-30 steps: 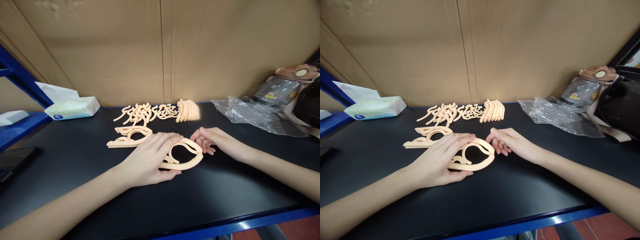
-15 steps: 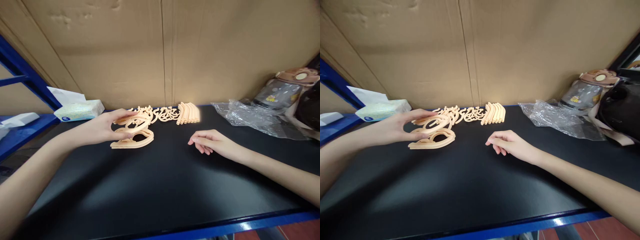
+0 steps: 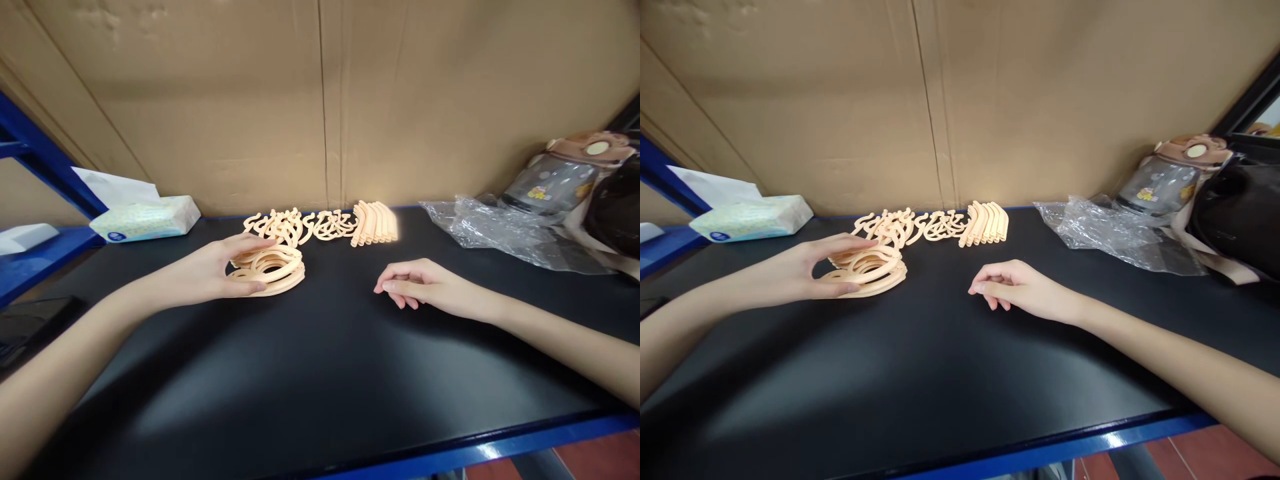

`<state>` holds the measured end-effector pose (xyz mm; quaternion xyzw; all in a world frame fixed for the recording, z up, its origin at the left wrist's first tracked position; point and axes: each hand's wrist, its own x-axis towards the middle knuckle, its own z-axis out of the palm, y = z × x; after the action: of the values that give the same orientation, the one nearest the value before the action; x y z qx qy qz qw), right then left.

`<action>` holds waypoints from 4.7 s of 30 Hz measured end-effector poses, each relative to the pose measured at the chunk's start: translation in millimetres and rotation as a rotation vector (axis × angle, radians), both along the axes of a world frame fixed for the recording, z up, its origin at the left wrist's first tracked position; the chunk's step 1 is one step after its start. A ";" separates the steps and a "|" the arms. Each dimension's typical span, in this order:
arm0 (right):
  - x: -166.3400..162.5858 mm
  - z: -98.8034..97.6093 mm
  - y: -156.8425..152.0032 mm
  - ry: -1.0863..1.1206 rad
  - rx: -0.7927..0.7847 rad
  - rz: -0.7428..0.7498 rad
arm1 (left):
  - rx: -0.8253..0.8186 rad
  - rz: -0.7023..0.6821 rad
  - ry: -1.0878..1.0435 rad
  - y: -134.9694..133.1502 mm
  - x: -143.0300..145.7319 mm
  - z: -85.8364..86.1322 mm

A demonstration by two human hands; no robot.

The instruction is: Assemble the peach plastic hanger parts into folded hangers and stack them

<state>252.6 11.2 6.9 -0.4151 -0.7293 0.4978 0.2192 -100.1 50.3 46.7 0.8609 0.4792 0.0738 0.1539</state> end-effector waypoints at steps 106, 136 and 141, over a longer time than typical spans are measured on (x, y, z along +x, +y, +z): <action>1.4 5.5 -2.1 -0.092 0.030 0.065 | -0.037 0.120 0.278 0.9 -30.9 8.0; 2.6 4.6 -1.6 -0.077 0.032 0.086 | -0.028 0.103 0.261 7.9 -39.4 -0.5; 2.8 4.8 -1.7 -0.074 0.033 0.088 | -0.051 0.127 0.276 5.8 -34.7 3.5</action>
<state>255.4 9.5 11.8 -0.3970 -0.7627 0.4790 0.1766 -134.8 56.1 50.2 0.8267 0.5509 -0.0477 0.1035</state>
